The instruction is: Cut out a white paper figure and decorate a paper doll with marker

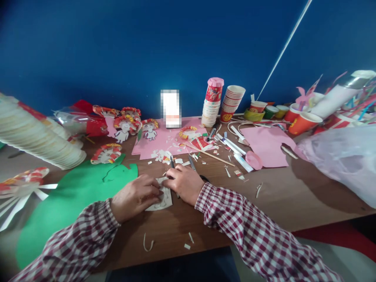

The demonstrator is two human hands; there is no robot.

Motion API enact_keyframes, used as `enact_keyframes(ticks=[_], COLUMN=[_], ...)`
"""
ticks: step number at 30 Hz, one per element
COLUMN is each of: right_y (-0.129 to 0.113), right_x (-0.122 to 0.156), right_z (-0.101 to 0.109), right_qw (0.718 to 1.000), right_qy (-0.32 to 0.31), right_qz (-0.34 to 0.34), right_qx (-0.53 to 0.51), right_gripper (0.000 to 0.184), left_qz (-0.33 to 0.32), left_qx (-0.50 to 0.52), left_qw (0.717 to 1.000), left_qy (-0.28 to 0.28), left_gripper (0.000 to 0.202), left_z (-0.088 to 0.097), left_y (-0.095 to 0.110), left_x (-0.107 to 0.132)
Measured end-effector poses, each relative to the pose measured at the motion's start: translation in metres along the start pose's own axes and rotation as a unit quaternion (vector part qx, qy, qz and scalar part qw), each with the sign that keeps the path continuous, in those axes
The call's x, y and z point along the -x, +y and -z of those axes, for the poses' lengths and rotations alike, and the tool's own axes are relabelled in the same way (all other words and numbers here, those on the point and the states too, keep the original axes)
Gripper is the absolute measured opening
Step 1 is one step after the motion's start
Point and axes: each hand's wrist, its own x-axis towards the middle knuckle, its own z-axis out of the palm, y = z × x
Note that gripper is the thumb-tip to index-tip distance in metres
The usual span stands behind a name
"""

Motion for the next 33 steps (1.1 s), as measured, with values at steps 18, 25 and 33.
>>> enact_keyframes(ticks=[18, 25, 33], right_y=[-0.004, -0.005, -0.005], right_x=[-0.003, -0.004, -0.004], right_z=[0.001, 0.002, 0.003], right_qw=[1.000, 0.999, 0.999], right_qy=[-0.006, -0.016, -0.022], right_qz=[-0.014, -0.022, -0.019], right_qx=[-0.020, -0.026, -0.025], right_gripper=[0.020, 0.022, 0.023], left_qz=[-0.007, 0.002, -0.003], left_qx=[0.034, 0.019, 0.022], left_qw=[0.998, 0.999, 0.999], left_qy=[0.052, 0.042, 0.033], left_gripper=[0.016, 0.016, 0.017], left_z=[-0.010, -0.009, -0.006], left_y=[-0.011, -0.011, -0.011], left_x=[0.002, 0.002, 0.001])
